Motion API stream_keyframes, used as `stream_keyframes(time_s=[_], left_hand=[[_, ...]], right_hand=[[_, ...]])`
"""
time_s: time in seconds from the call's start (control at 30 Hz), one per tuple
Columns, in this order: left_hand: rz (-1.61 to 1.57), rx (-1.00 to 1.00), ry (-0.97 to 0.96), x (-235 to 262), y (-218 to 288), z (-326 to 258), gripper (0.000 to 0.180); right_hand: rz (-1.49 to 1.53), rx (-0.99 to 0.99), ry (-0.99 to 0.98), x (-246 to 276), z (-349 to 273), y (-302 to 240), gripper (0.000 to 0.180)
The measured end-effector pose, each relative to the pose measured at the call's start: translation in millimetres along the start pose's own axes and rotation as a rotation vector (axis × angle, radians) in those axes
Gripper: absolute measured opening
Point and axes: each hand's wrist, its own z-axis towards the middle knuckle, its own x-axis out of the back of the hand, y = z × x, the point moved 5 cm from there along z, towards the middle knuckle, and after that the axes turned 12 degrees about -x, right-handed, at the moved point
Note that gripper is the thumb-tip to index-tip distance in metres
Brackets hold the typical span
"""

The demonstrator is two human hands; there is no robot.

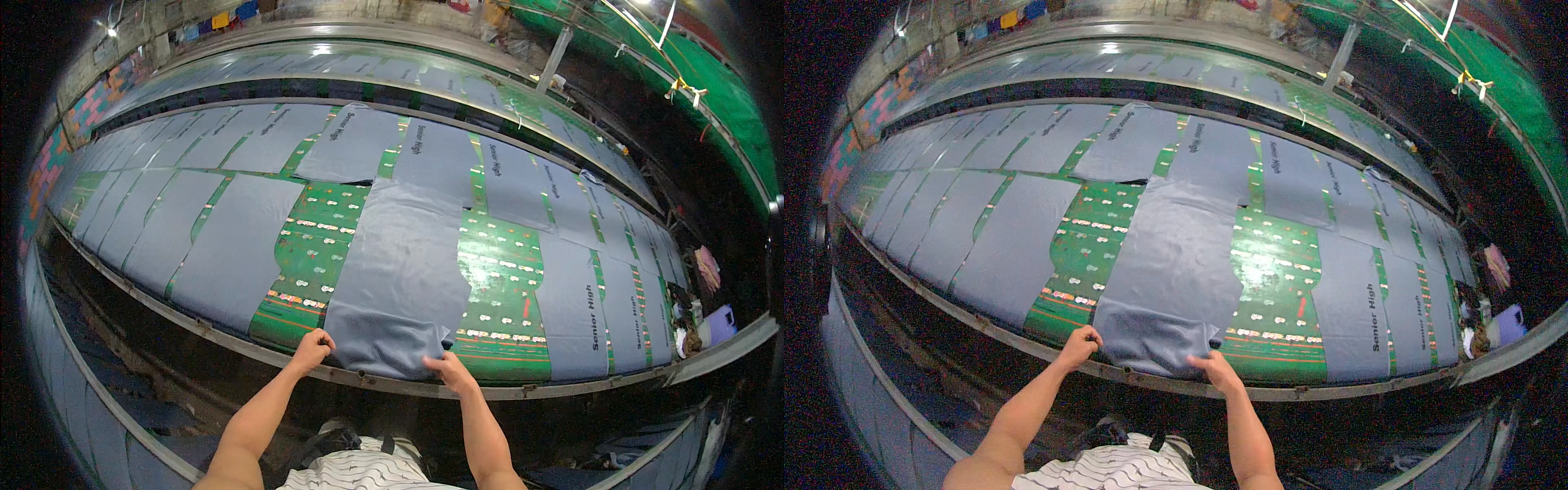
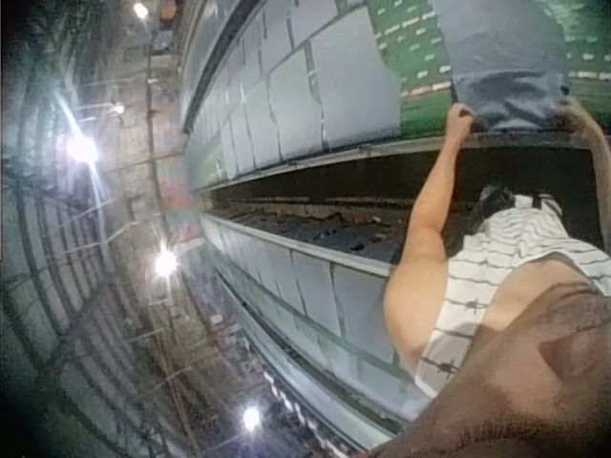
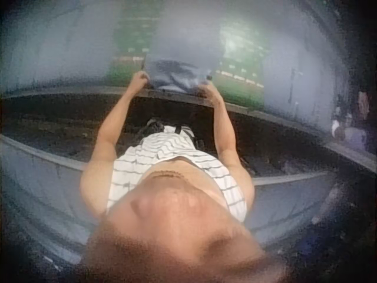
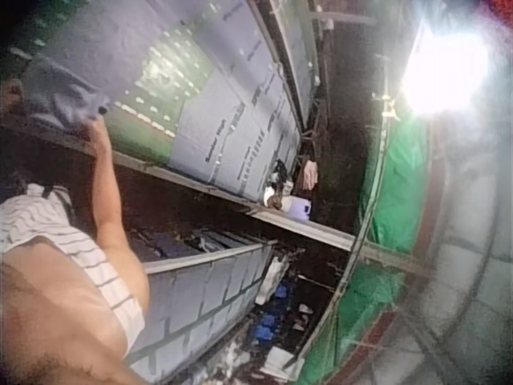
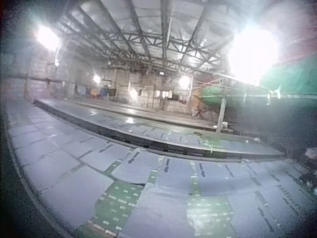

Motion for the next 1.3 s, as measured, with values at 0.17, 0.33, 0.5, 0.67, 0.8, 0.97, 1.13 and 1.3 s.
stream_keyframes(time_s=[0.17, 0.33, 0.5, 0.67, 0.8, 0.97, 1.13, 1.3], left_hand=[[-0.017, 0.146, 0.074, 7.6, -14.6, -7.2, 0.012], [0.07, 0.071, 0.006, 6.8, -3.3, 2.4, 0.014], [-0.037, 0.043, 0.004, 5.7, -11.2, 3.5, 0.015], [-0.063, 0.059, 0.083, 7.9, -9.7, -1.0, 0.016], [-0.133, 0.034, 0.23, 0.2, -17.2, 5.0, 0.016], [0.097, 0.135, 0.153, 7.9, -38.5, 2.8, 0.013], [-0.03, 0.132, 0.242, 2.7, -21.3, 12.0, 0.014], [0.204, 0.213, 0.051, 21.6, -27.3, 10.9, 0.016]], right_hand=[[0.008, 0.035, 0.005, -16.9, -29.6, -17.6, 0.035], [0.124, 0.02, 0.177, -6.4, -32.8, -22.8, 0.023], [-0.125, 0.057, 0.181, -5.9, -22.6, -9.6, 0.032], [0.171, 0.056, 0.285, -11.9, -29.7, -21.5, 0.027], [-0.012, 0.201, 0.506, 24.3, -1.1, -1.2, 0.024], [-0.275, 0.163, 0.567, 36.6, 6.1, -1.2, 0.025], [0.013, 0.315, 0.645, 33.8, -6.7, -6.9, 0.025], [-0.318, 0.108, 0.433, 28.7, -0.4, -6.8, 0.028]])
